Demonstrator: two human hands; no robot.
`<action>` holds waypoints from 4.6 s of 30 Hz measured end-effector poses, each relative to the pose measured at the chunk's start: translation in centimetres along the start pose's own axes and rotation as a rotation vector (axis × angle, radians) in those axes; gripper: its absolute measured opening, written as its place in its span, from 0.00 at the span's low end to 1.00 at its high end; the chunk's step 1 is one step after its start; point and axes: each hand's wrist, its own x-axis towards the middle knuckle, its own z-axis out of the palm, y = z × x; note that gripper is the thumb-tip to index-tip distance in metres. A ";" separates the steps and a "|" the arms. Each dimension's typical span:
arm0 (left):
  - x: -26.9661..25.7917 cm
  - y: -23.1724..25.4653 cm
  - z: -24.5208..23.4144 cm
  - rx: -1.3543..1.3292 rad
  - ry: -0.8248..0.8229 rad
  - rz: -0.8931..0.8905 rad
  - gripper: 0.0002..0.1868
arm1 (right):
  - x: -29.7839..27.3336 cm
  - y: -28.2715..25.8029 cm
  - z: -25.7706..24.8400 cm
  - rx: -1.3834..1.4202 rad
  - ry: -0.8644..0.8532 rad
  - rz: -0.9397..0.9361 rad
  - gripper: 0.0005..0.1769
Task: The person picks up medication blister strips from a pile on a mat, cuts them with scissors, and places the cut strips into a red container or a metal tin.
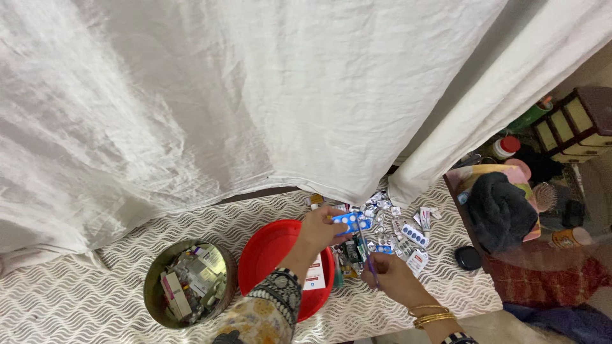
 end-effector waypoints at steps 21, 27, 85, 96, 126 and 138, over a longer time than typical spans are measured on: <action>-5.1 -4.4 -13.1 0.214 0.140 -0.246 0.19 | 1.4 -0.6 10.2 -0.099 -0.256 0.100 0.10; -5.9 -5.3 -15.6 0.051 0.192 -0.269 0.16 | 3.2 -0.1 12.8 -0.142 -0.297 0.106 0.10; -0.9 -1.0 -11.0 0.024 0.014 -0.178 0.17 | 1.5 -1.3 6.0 0.055 -0.168 0.147 0.08; 2.5 4.6 -0.3 0.442 -0.138 0.095 0.16 | -5.2 -3.4 -1.2 0.088 -0.129 0.150 0.08; 2.0 6.9 7.6 0.704 -0.126 0.331 0.14 | -7.2 -3.1 -5.0 0.167 0.012 0.102 0.08; 2.5 6.2 7.8 0.682 -0.109 0.347 0.16 | -7.1 -3.0 -3.7 0.139 0.115 0.115 0.11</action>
